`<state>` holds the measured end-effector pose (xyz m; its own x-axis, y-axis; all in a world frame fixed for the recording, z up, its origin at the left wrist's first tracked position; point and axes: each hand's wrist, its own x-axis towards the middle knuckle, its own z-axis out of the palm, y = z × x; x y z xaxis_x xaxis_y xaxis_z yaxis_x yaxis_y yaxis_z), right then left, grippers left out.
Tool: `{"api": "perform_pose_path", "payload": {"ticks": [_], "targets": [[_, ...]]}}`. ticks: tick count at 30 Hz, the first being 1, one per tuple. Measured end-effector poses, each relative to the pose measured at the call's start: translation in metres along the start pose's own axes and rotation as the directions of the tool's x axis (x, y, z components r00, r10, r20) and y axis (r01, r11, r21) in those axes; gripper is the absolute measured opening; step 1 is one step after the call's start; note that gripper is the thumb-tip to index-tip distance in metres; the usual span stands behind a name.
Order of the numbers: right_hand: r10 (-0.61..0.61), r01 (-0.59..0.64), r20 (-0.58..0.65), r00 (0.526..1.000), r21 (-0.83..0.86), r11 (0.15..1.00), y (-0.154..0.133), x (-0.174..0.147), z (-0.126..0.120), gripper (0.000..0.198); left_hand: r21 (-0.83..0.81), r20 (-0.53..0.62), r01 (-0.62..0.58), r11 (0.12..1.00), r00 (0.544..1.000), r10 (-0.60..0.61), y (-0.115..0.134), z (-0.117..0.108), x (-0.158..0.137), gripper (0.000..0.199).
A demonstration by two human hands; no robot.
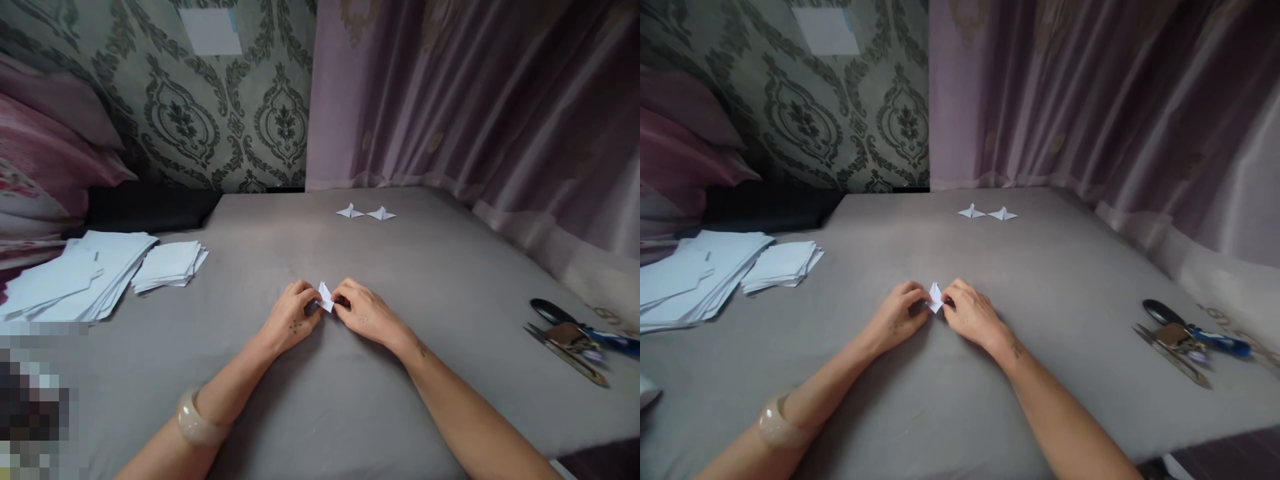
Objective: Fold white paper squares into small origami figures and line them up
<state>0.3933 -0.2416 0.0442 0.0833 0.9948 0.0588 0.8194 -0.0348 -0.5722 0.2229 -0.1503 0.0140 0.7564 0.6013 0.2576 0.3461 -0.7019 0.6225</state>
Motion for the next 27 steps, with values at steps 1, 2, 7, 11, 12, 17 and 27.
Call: {"api": "perform_pose_path", "payload": {"ticks": [1, 2, 7, 11, 12, 17, 27], "targets": [[-0.005, 0.005, -0.002, 1.000, 0.002, 1.000, 0.000, 0.000, 0.000, 0.015, -0.003, -0.004, 0.008, 1.000, 1.000, -0.008, -0.001, 0.000, 0.000, 0.014], [-0.010, 0.010, -0.003, 1.000, 0.007, 1.000, 0.000, 0.001, 0.000, 0.015, -0.005, -0.010, 0.017, 1.000, 1.000, -0.017, -0.001, 0.000, 0.001, 0.013], [0.034, -0.034, -0.012, 0.999, 0.022, 0.999, 0.002, 0.005, 0.002, 0.015, -0.035, -0.033, 0.094, 0.995, 0.995, -0.095, 0.000, 0.001, 0.003, 0.016], [0.061, -0.060, -0.046, 0.997, 0.035, 0.998, 0.006, 0.008, 0.009, 0.014, -0.040, -0.048, 0.167, 0.985, 0.984, -0.169, 0.000, 0.004, 0.006, 0.015], [0.064, -0.062, -0.053, 0.997, 0.038, 0.997, 0.007, 0.008, 0.010, 0.014, -0.041, -0.053, 0.179, 0.983, 0.982, -0.181, -0.001, 0.005, 0.007, 0.015], [0.084, -0.082, -0.063, 0.994, 0.038, 0.996, 0.011, 0.011, 0.016, 0.015, -0.056, -0.066, 0.188, 0.981, 0.979, -0.191, -0.003, 0.007, 0.008, 0.013], [0.120, -0.119, -0.047, 0.992, 0.025, 0.993, 0.010, 0.013, 0.016, 0.017, -0.174, 0.024, 0.353, 0.919, 0.935, -0.355, 0.000, -0.004, 0.016, 0.023]]}}
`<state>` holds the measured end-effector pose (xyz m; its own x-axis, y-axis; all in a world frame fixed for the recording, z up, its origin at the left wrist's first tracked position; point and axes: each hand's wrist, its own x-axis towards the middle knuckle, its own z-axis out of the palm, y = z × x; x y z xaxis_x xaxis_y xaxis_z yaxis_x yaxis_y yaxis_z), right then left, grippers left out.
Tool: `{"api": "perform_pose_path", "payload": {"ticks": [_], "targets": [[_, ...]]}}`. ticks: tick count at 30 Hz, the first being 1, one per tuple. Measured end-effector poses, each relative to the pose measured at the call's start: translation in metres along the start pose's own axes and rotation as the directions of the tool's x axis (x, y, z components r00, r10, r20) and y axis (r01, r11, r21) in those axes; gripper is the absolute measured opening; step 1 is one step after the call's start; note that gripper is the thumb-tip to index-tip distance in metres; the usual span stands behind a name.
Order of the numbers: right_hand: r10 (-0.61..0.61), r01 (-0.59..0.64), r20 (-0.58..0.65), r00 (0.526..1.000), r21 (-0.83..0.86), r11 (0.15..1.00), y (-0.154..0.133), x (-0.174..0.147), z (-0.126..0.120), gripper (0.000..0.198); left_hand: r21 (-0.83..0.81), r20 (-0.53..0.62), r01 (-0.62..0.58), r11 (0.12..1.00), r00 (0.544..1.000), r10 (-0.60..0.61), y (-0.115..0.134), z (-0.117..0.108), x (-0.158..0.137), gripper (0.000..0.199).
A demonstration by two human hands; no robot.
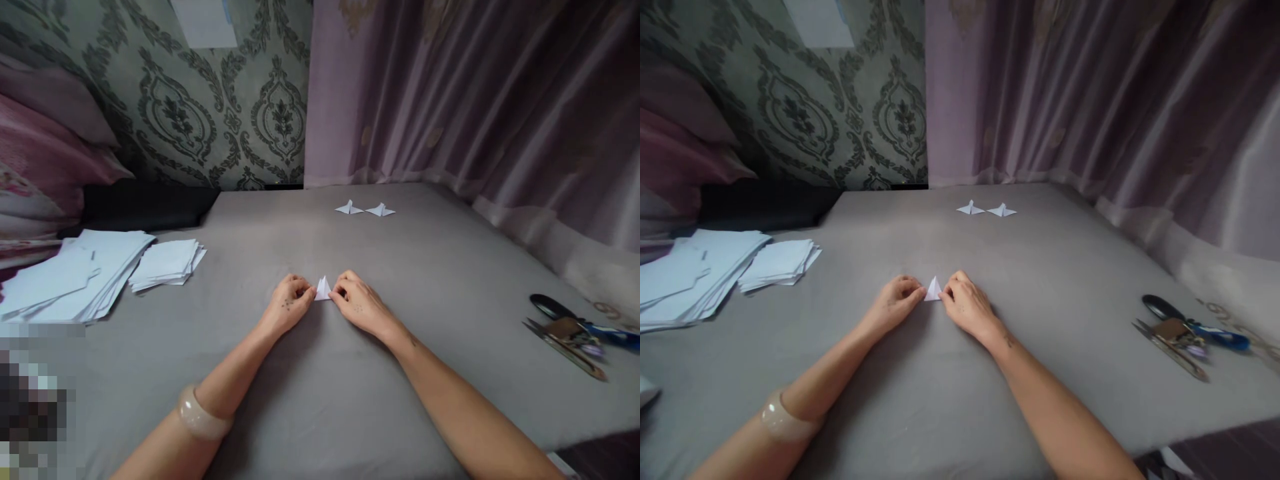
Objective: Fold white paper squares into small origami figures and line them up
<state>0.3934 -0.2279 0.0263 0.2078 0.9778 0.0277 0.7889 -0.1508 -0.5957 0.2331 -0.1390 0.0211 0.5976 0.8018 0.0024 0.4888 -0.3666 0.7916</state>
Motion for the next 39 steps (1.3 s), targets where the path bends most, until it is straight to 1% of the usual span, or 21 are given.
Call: {"api": "perform_pose_path", "payload": {"ticks": [4, 9, 18, 24, 31, 35, 37, 39], "targets": [[0.000, 0.000, -0.001, 1.000, -0.004, 1.000, -0.002, -0.001, -0.001, 0.017, -0.019, 0.011, 0.022, 1.000, 1.000, -0.022, -0.004, 0.002, 0.003, 0.022], [0.007, -0.007, -0.001, 1.000, -0.001, 1.000, -0.003, -0.001, -0.001, 0.017, -0.017, 0.014, -0.018, 1.000, 1.000, 0.018, -0.007, 0.003, 0.003, 0.019], [0.003, -0.003, 0.006, 1.000, -0.008, 1.000, -0.004, 0.000, -0.003, 0.018, -0.027, 0.031, -0.047, 0.999, 0.998, 0.048, -0.009, 0.002, 0.003, 0.015], [-0.004, 0.005, 0.022, 1.000, -0.045, 0.999, -0.004, 0.000, -0.003, 0.018, 0.003, 0.017, -0.059, 0.998, 0.998, 0.059, -0.007, 0.004, 0.002, 0.013], [0.007, -0.004, 0.027, 1.000, -0.128, 0.992, -0.006, -0.001, -0.002, 0.017, 0.066, -0.016, -0.153, 0.986, 0.988, 0.155, -0.015, 0.010, 0.001, 0.012], [0.012, -0.008, 0.023, 1.000, -0.167, 0.986, -0.007, -0.001, -0.001, 0.017, 0.144, -0.040, -0.208, 0.968, 0.976, 0.215, -0.021, 0.015, 0.000, 0.009], [0.012, -0.009, 0.014, 1.000, -0.182, 0.983, -0.008, -0.001, 0.000, 0.017, 0.197, -0.067, -0.234, 0.952, 0.966, 0.251, -0.021, 0.016, -0.002, 0.003], [0.013, -0.012, 0.003, 1.000, -0.191, 0.981, -0.009, -0.002, 0.000, 0.016, 0.246, -0.067, -0.295, 0.923, 0.945, 0.320, -0.018, 0.016, -0.004, 0.007]]}}
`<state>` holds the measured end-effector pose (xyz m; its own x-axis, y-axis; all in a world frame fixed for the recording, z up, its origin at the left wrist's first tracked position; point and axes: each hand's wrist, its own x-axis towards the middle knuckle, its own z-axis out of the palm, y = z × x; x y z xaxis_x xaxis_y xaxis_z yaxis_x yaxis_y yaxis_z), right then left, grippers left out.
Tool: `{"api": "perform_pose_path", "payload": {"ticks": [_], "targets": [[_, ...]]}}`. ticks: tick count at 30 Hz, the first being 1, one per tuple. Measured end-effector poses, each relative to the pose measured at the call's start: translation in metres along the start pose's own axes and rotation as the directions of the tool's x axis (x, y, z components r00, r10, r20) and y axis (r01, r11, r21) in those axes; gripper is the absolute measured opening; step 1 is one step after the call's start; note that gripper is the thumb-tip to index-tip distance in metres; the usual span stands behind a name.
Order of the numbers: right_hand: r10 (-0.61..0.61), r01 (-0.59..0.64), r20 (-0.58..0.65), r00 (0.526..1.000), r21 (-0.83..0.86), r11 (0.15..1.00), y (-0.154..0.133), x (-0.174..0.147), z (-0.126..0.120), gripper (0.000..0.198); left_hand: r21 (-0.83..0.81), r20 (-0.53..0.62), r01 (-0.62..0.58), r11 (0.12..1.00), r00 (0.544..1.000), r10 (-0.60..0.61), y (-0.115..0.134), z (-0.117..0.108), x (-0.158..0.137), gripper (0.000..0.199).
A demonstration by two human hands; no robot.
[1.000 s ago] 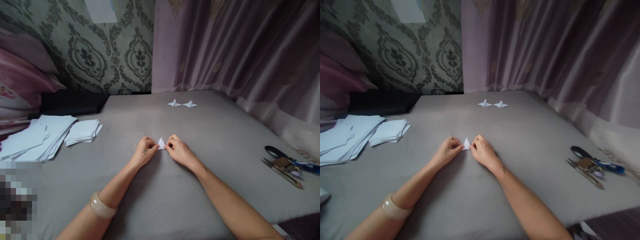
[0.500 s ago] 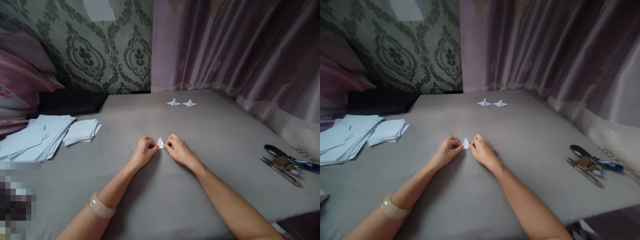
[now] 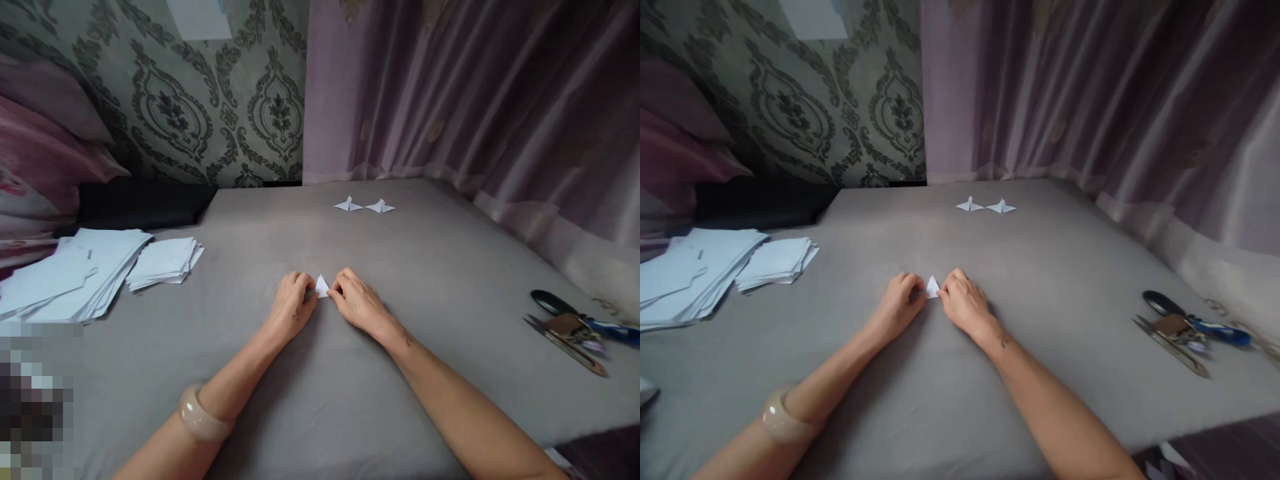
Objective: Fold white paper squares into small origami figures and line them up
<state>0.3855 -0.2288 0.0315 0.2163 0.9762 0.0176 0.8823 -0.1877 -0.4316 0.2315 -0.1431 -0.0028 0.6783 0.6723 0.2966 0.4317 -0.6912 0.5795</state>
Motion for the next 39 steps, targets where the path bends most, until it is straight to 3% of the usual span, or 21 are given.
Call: {"api": "perform_pose_path", "payload": {"ticks": [2, 5, 11, 16, 21, 27, 31, 35, 39], "targets": [[-0.001, 0.001, -0.013, 1.000, 0.005, 1.000, -0.001, -0.001, 0.000, 0.014, 0.045, 0.050, -0.104, 0.994, 0.994, 0.101, 0.006, -0.004, -0.002, 0.013], [-0.019, 0.020, -0.022, 1.000, 0.040, 0.999, 0.000, -0.001, -0.003, 0.010, 0.153, 0.222, -0.217, 0.964, 0.958, 0.180, 0.019, -0.011, -0.005, 0.026], [-0.164, 0.156, 0.027, 0.986, 0.195, 0.968, 0.012, -0.002, -0.019, 0.026, 0.345, 0.394, -0.257, 0.903, 0.912, 0.109, 0.036, -0.021, -0.009, 0.029], [-0.201, 0.194, 0.137, 0.970, 0.066, 0.979, 0.006, -0.013, -0.029, 0.037, 0.374, 0.435, -0.260, 0.890, 0.897, 0.079, 0.039, -0.022, -0.007, 0.030], [-0.177, 0.191, 0.181, 0.967, -0.065, 0.979, -0.003, -0.022, -0.027, 0.038, 0.381, 0.418, -0.193, 0.904, 0.908, 0.018, 0.040, -0.019, -0.011, 0.033], [-0.172, 0.190, 0.174, 0.970, -0.093, 0.977, -0.003, -0.024, -0.025, 0.038, 0.414, 0.410, -0.161, 0.896, 0.912, -0.025, 0.043, -0.018, -0.016, 0.031], [-0.164, 0.174, 0.142, 0.976, -0.055, 0.983, -0.001, -0.021, -0.024, 0.036, 0.411, 0.347, -0.153, 0.899, 0.938, 0.001, 0.043, -0.020, -0.018, 0.025], [-0.116, 0.115, 0.058, 0.992, 0.030, 0.993, 0.001, -0.014, -0.019, 0.025, 0.253, 0.141, -0.017, 0.967, 0.990, -0.019, 0.035, -0.017, -0.015, 0.018], [0.007, 0.003, -0.076, 0.997, 0.128, 0.992, 0.003, -0.006, -0.010, 0.015, 0.001, 0.011, 0.104, 0.995, 0.995, -0.104, 0.020, -0.011, -0.007, 0.012]]}}
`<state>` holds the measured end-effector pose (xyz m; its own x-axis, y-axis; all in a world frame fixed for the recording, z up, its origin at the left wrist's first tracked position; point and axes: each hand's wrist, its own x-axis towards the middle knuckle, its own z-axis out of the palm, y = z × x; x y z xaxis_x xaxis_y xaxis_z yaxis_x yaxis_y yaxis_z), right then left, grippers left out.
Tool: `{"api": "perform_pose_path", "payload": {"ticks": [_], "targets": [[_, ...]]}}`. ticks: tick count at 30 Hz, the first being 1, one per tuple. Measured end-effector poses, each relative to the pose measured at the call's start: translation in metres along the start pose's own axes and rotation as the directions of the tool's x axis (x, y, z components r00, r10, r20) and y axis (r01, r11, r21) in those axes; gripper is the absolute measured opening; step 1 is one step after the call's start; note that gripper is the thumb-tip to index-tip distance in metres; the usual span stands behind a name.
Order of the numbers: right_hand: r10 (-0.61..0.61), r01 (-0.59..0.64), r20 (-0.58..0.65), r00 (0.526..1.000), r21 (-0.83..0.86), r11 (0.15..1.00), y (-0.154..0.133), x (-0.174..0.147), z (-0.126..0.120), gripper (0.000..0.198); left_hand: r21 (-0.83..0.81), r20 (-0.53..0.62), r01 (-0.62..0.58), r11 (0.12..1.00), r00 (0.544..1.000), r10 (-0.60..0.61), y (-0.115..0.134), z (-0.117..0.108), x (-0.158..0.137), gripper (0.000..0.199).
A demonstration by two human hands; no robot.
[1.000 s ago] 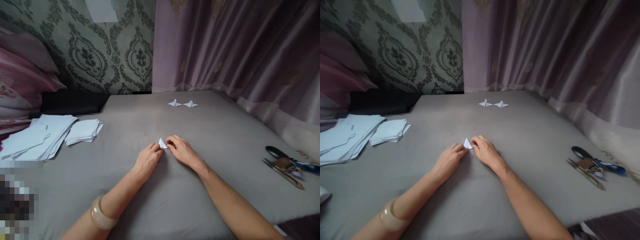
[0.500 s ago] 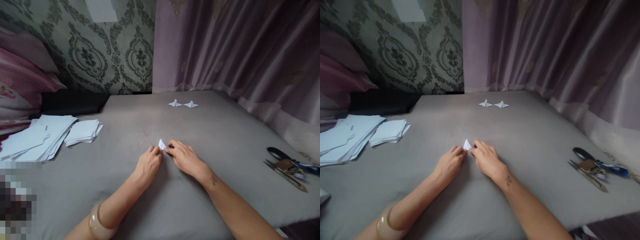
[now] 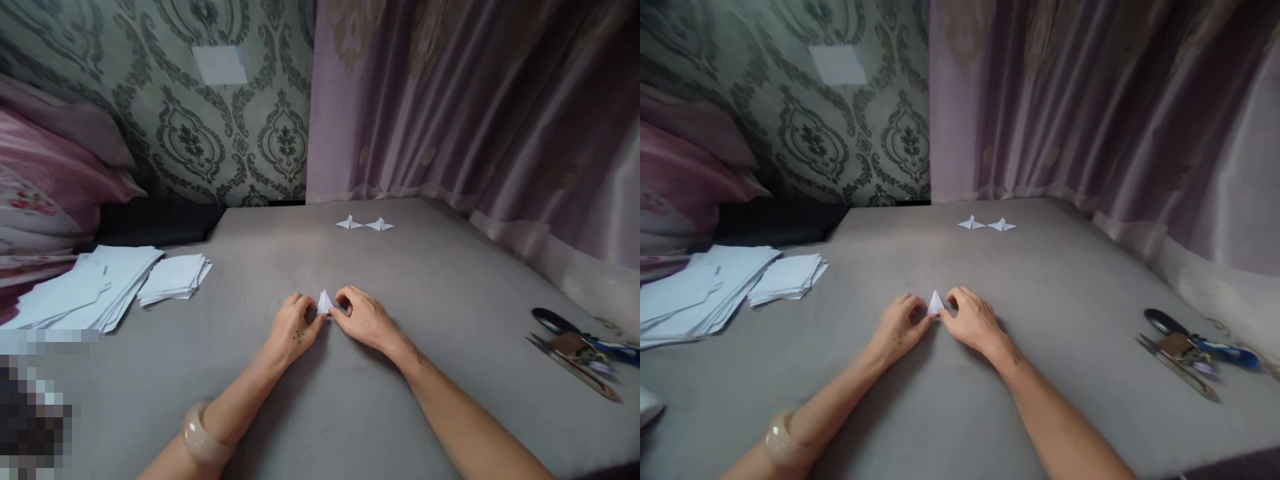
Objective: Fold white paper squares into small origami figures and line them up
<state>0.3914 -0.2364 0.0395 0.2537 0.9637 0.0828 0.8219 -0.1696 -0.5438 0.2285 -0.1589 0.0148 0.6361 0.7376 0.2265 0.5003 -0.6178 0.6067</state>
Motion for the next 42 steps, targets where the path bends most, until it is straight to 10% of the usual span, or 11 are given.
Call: {"api": "perform_pose_path", "payload": {"ticks": [11, 18, 26, 30, 36, 42], "targets": [[-0.197, 0.211, -0.083, 0.977, 0.210, 0.955, 0.006, 0.003, 0.019, 0.011, -0.289, 0.012, 0.094, 0.953, 0.995, -0.094, -0.003, -0.001, 0.008, 0.008], [-0.243, 0.310, -0.274, 0.931, 0.235, 0.921, 0.003, 0.004, 0.026, 0.020, -0.734, 0.002, 0.119, 0.668, 0.985, -0.174, 0.001, -0.011, 0.013, 0.021], [-0.325, 0.344, -0.337, 0.884, -0.003, 0.939, -0.007, -0.004, 0.027, 0.021, -0.845, 0.081, 0.134, 0.518, 0.989, -0.123, 0.002, -0.003, 0.011, 0.032], [-0.329, 0.353, -0.334, 0.883, 0.013, 0.935, -0.007, -0.004, 0.029, 0.027, -0.805, 0.091, 0.149, 0.574, 0.987, -0.129, -0.004, -0.002, 0.013, 0.026], [-0.217, 0.297, -0.395, 0.893, 0.154, 0.942, 0.006, 0.008, 0.032, 0.035, -0.353, -0.077, -0.032, 0.935, 0.997, 0.005, -0.022, 0.001, 0.016, 0.013], [-0.244, 0.285, -0.236, 0.941, 0.159, 0.945, 0.011, 0.010, 0.037, 0.031, -0.054, 0.001, -0.091, 0.994, 0.996, 0.091, -0.029, 0.001, 0.014, 0.017]]}}
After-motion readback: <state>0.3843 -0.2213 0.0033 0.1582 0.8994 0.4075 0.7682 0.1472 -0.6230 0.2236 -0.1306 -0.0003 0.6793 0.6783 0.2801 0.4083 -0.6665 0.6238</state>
